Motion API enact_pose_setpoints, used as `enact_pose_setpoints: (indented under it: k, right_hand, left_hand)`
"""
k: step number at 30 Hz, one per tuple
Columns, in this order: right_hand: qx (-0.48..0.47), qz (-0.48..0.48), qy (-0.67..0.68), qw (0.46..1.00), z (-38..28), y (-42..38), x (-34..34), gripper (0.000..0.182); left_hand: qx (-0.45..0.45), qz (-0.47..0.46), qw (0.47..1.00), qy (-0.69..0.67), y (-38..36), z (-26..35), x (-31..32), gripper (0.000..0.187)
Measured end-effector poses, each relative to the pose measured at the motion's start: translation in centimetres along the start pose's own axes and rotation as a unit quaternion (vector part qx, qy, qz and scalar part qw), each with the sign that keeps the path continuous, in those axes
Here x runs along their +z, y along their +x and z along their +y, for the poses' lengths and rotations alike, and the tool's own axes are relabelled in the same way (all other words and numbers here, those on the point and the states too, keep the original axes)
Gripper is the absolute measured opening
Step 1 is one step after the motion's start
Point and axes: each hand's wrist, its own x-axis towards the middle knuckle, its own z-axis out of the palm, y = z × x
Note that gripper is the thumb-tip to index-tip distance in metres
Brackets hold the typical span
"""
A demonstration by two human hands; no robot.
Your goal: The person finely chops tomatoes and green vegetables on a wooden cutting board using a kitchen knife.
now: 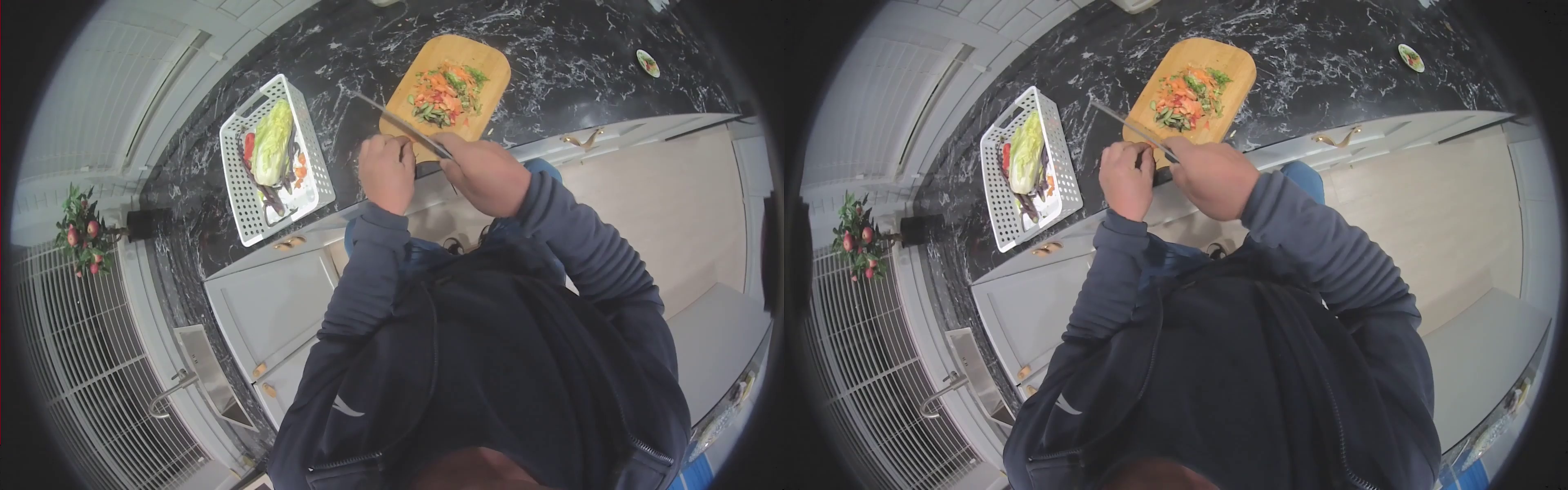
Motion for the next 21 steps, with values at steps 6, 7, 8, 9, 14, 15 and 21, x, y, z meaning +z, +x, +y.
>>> enact_pose_setpoints:
  k: [6,7,8,9,14,15,21]
  right_hand:
    - [-0.012,0.064,-0.054,0.996,-0.2,-1.0,1.6,0.04]
    - [-0.01,0.045,-0.047,0.998,0.0,-0.8,1.2,0.038]
    - [-0.011,0.025,-0.04,0.999,0.2,-0.5,0.9,0.036]
    - [-0.012,0.015,-0.036,0.999,0.0,-0.6,0.7,0.035]
    - [-0.012,0.024,-0.04,0.999,-0.6,-0.9,1.1,0.036]
    - [-0.006,0.026,-0.046,0.999,-0.5,-0.9,1.3,0.037]
    - [0.01,-0.022,-0.015,1.0,-0.1,0.2,0.0,0.028]
  left_hand:
    - [-0.01,-0.003,1.0,0.013,0.0,0.0,0.0,0.018]
    - [-0.016,-0.006,1.0,0.013,0.0,0.1,0.1,0.015]
    - [-0.023,-0.009,1.0,0.015,0.0,0.0,0.2,0.013]
    - [-0.027,-0.011,0.999,0.017,-0.2,0.0,0.1,0.013]
    - [-0.026,-0.014,0.999,0.018,0.1,0.1,-0.4,0.016]
    - [-0.029,-0.017,0.999,0.017,0.0,0.2,-0.3,0.017]
    - [-0.012,0.002,1.0,0.015,-0.1,-0.1,-0.1,0.01]
